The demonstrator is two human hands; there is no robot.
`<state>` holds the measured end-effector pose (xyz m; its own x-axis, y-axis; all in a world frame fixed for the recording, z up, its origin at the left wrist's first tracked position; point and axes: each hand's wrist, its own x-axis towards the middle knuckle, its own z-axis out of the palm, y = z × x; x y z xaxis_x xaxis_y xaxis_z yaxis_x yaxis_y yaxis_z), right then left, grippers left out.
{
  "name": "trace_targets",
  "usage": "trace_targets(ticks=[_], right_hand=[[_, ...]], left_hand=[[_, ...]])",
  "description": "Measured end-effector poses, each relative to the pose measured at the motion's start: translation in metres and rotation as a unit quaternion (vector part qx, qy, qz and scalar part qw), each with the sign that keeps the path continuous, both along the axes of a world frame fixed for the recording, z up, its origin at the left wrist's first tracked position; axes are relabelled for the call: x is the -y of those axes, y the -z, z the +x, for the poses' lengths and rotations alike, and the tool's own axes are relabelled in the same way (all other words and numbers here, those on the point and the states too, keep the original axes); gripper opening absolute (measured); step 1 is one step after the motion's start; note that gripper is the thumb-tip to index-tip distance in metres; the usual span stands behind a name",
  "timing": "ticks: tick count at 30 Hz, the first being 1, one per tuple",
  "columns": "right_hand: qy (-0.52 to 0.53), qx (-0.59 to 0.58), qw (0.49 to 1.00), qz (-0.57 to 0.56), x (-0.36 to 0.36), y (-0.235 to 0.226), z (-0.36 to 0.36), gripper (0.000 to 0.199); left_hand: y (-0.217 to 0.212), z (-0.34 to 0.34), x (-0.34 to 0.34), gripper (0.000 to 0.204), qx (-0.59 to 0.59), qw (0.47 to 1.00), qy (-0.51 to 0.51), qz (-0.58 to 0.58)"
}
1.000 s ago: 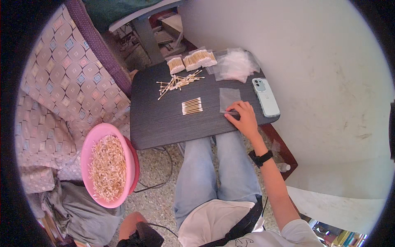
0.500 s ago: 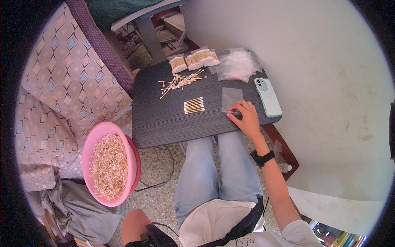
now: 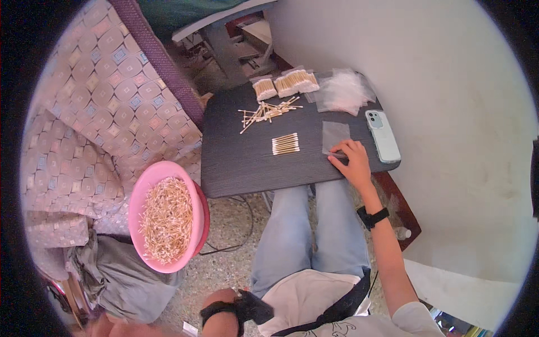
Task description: Sort cotton swabs on a table and place them into small plastic zipper bags.
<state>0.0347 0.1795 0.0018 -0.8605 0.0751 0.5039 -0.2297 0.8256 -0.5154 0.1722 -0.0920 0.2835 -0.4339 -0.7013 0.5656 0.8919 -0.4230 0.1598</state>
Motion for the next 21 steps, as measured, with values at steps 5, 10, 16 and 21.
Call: trace_targets(ticks=[5,10,16,21], right_hand=[[-0.009,0.007,1.000,-0.010,0.004,-0.002,0.001,0.020],[0.005,0.013,1.000,-0.001,-0.007,0.002,0.004,0.019],[0.008,0.013,1.000,-0.004,-0.004,0.000,0.001,0.020],[0.003,0.003,1.000,-0.004,-0.008,0.002,0.003,0.021]], left_hand=[[0.076,0.022,-0.107,0.047,-0.227,0.648,0.648,0.330],[0.000,0.011,-0.047,0.041,0.281,0.488,0.826,0.015],[0.009,0.042,-0.039,0.049,0.281,0.577,0.764,0.067],[0.021,0.069,-0.037,0.056,0.284,0.633,0.712,0.110]])
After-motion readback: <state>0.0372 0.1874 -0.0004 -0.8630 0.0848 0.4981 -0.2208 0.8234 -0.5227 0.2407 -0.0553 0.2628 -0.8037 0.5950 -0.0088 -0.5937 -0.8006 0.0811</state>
